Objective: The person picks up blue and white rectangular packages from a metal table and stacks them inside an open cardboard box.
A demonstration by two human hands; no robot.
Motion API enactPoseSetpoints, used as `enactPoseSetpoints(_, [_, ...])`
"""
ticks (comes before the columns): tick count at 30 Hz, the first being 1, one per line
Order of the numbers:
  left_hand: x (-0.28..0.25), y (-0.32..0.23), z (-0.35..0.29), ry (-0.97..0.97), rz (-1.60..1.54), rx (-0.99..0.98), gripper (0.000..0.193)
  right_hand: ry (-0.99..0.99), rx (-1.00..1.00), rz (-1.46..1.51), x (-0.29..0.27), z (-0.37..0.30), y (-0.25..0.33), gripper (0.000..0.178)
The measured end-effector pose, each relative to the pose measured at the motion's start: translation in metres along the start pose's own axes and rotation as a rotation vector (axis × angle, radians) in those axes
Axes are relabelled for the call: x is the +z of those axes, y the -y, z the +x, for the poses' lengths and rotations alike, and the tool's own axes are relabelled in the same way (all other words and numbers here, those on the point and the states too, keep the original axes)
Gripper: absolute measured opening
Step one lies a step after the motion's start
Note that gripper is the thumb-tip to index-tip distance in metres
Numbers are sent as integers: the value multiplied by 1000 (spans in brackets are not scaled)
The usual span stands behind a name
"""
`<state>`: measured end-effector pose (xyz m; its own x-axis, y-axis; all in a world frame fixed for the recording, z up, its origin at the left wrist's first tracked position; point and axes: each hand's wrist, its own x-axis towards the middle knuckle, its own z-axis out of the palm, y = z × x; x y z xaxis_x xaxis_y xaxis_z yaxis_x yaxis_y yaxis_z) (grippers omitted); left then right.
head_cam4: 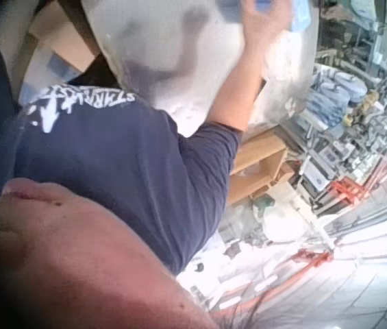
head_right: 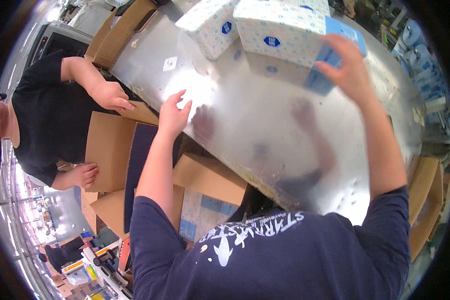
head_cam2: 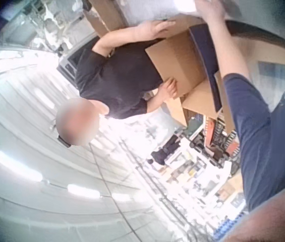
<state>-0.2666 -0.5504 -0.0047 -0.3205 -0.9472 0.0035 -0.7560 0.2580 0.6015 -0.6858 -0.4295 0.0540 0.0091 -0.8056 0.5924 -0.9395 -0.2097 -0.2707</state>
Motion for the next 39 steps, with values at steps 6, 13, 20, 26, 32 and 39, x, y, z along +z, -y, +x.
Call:
enactPoseSetpoints(6, [9,55,134,-109,380,74,59,426,179,-346,-3,52,-71,95])
enactPoseSetpoints(13, [76,14,175,-12,614,-272,46,434,185,-350,12,55,-70,102])
enactPoseSetpoints(20, [68,62,154,-296,295,157,21,522,284,-323,17,84,-39,93])
enactPoseSetpoints(26, [124,-36,21,-50,-77,265,15,670,340,-218,14,81,-31,92])
enactPoseSetpoints(32, [192,-200,-94,615,-402,779,31,826,327,-63,21,94,16,98])
enactPoseSetpoints(39, [26,-162,-2,-11,-481,782,14,472,529,249,20,39,-62,78])
